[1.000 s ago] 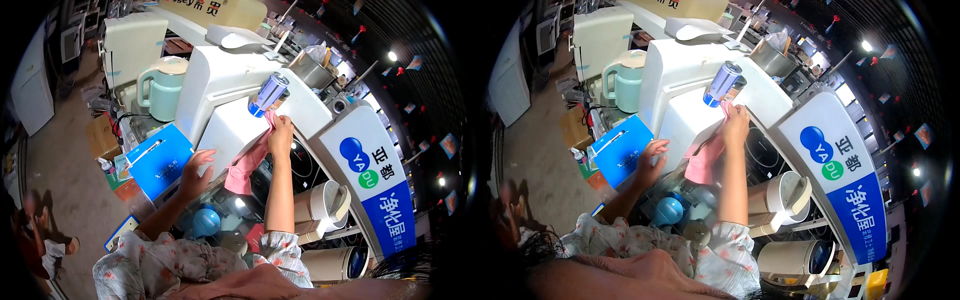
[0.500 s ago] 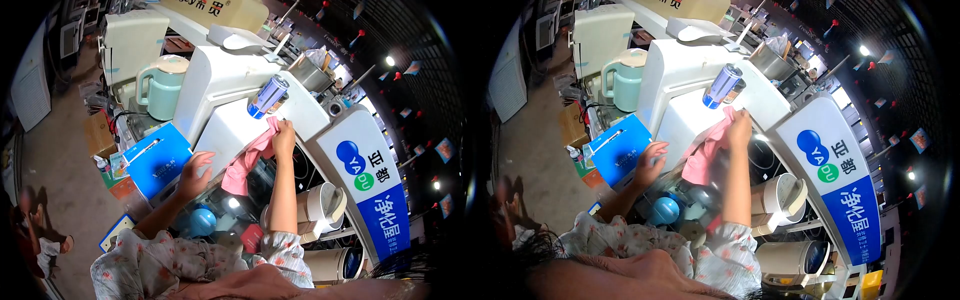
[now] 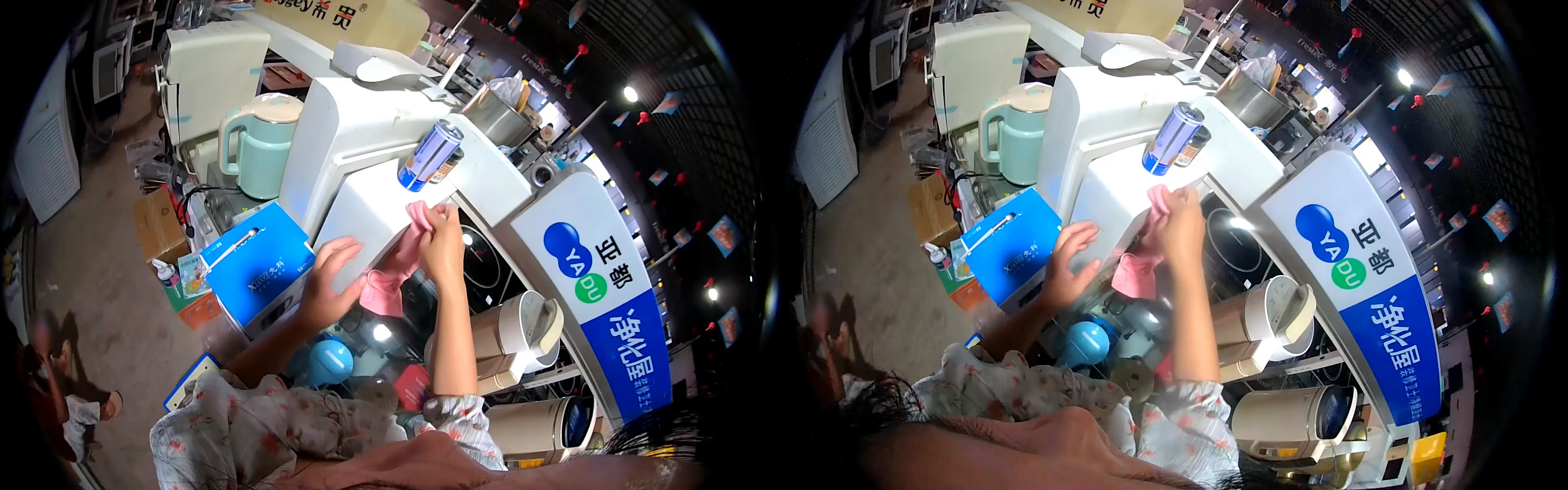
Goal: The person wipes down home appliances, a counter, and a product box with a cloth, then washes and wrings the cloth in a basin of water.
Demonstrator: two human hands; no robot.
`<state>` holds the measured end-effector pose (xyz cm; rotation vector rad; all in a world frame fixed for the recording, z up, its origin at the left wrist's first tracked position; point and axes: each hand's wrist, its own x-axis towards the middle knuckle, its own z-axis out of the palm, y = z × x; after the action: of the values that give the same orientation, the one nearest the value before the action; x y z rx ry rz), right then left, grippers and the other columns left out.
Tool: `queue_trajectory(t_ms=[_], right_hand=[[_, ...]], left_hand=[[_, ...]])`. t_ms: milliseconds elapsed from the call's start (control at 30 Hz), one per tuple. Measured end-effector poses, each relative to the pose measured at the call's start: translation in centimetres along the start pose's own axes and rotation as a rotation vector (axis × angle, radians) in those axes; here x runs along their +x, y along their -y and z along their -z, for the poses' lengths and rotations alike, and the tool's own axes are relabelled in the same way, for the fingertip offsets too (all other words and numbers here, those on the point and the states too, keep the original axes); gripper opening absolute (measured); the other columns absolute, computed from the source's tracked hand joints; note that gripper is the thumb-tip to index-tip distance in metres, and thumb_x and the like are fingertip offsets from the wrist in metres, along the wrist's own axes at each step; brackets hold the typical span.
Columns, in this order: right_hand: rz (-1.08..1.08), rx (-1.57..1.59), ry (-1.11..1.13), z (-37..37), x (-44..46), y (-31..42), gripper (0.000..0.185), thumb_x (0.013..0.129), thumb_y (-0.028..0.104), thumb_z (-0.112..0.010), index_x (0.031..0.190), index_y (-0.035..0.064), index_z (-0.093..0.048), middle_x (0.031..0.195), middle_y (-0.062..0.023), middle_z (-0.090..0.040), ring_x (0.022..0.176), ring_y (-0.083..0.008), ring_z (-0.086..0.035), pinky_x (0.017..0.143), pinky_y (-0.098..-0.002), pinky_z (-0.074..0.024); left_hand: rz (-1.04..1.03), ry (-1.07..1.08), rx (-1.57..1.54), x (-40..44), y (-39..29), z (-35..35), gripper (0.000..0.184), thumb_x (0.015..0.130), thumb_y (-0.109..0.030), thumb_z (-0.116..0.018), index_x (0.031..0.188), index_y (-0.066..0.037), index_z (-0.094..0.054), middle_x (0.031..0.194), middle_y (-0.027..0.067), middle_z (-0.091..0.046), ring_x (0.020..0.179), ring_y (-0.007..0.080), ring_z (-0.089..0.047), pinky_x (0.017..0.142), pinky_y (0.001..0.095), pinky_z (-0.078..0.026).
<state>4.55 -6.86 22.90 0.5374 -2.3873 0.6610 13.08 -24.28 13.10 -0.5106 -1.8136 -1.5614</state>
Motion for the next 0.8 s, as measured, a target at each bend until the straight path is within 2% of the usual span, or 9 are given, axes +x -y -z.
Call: queue_trajectory(t_ms=[167, 233, 267, 367, 467, 533, 633, 667, 800], right_hand=[[-0.09, 0.361, 0.324, 3.2, -3.9, 3.9, 0.03, 0.076, 0.0, -0.054, 0.105, -0.0004, -0.059, 0.102, -0.0154, -0.058, 0.096, -0.0282, -0.059, 0.083, -0.033, -0.0459], [-0.319, 0.853, 0.448, 2.7, -5.2, 5.2, 0.03, 0.081, 0.0, -0.056, 0.11, -0.0018, -0.053, 0.108, -0.0117, -0.058, 0.097, -0.0179, -0.057, 0.083, -0.028, -0.0449], [-0.364, 1.073, 0.514, 2.6, -5.4, 5.0, 0.033, 0.085, 0.002, -0.058, 0.116, -0.0004, -0.046, 0.112, -0.011, -0.057, 0.101, -0.0137, -0.054, 0.085, -0.0272, -0.0444], [-0.408, 1.276, 0.287, 1.8, -6.2, 4.5, 0.034, 0.086, 0.004, -0.058, 0.117, 0.0012, -0.045, 0.114, -0.0131, -0.056, 0.103, -0.0153, -0.053, 0.088, -0.0281, -0.0435], [-0.162, 0.606, 0.016, 1.0, -5.9, 3.5, 0.037, 0.087, 0.011, -0.059, 0.121, 0.001, -0.049, 0.121, -0.0152, -0.055, 0.111, -0.0262, -0.052, 0.094, -0.037, -0.0411], [-0.025, 0.334, -0.026, 0.7, -4.8, 3.2, 0.038, 0.087, 0.014, -0.058, 0.123, 0.0017, -0.051, 0.127, -0.017, -0.052, 0.118, -0.0303, -0.048, 0.1, -0.0396, -0.0368], [0.138, 0.226, 0.012, -2.4, -3.5, 1.3, 0.04, 0.087, 0.014, -0.057, 0.125, 0.0042, -0.05, 0.133, -0.0168, -0.048, 0.127, -0.0364, -0.038, 0.106, -0.0431, -0.0292], [0.152, 0.198, -0.012, -3.2, -3.7, 1.1, 0.041, 0.086, 0.014, -0.057, 0.125, 0.0046, -0.049, 0.133, -0.0164, -0.047, 0.128, -0.0377, -0.036, 0.106, -0.0439, -0.0278], [0.139, 0.179, -0.046, -3.8, -4.1, 1.9, 0.045, 0.084, 0.015, -0.059, 0.125, 0.0014, -0.047, 0.135, -0.0187, -0.043, 0.129, -0.0409, -0.031, 0.106, -0.0465, -0.0274]], left_hand=[[-0.119, 0.035, -0.021, 0.8, -2.5, -1.0, 0.079, 0.067, -0.016, -0.078, 0.135, -0.006, -0.039, 0.141, 0.0232, -0.025, 0.125, 0.0371, -0.036, 0.103, 0.0455, -0.032], [-0.03, 0.199, -0.113, 0.5, -3.0, -1.2, 0.077, 0.069, -0.021, -0.078, 0.134, -0.004, -0.041, 0.141, 0.0211, -0.025, 0.126, 0.0366, -0.034, 0.104, 0.0459, -0.032], [-0.123, 0.157, -0.058, 0.5, -2.5, -1.9, 0.067, 0.072, -0.015, -0.075, 0.131, -0.003, -0.045, 0.134, 0.021, -0.037, 0.122, 0.0334, -0.042, 0.1, 0.042, -0.037], [0.081, 0.061, -0.024, 1.4, -0.2, -1.9, 0.057, 0.074, -0.007, -0.07, 0.127, -0.002, -0.047, 0.119, 0.0189, -0.052, 0.112, 0.0302, -0.053, 0.093, 0.0371, -0.043], [0.052, -0.35, -0.024, 5.2, 0.2, -2.0, 0.045, 0.076, 0.001, -0.063, 0.12, -0.001, -0.051, 0.113, 0.0169, -0.058, 0.105, 0.0325, -0.057, 0.088, 0.036, -0.046], [0.011, -0.257, 0.056, 9.0, -1.2, -0.5, 0.039, 0.082, -0.007, -0.061, 0.12, -0.003, -0.055, 0.116, 0.0199, -0.058, 0.109, 0.0361, -0.054, 0.092, 0.0373, -0.044], [-0.134, 0.032, 0.673, 12.6, 1.4, -1.4, 0.027, 0.084, -0.02, -0.06, 0.108, -0.009, -0.065, 0.117, 0.0201, -0.058, 0.098, 0.04, -0.056, 0.09, 0.0428, -0.044], [-0.091, 0.027, 0.7, 13.3, 2.8, -2.1, 0.025, 0.085, -0.028, -0.056, 0.095, -0.011, -0.07, 0.118, 0.0216, -0.057, 0.089, 0.0436, -0.055, 0.086, 0.0468, -0.045], [0.252, 0.232, 0.86, 17.9, 3.6, -2.3, 0.03, 0.085, -0.03, -0.052, 0.089, -0.006, -0.07, 0.101, 0.0212, -0.063, 0.085, 0.0414, -0.06, 0.079, 0.0465, -0.048]])
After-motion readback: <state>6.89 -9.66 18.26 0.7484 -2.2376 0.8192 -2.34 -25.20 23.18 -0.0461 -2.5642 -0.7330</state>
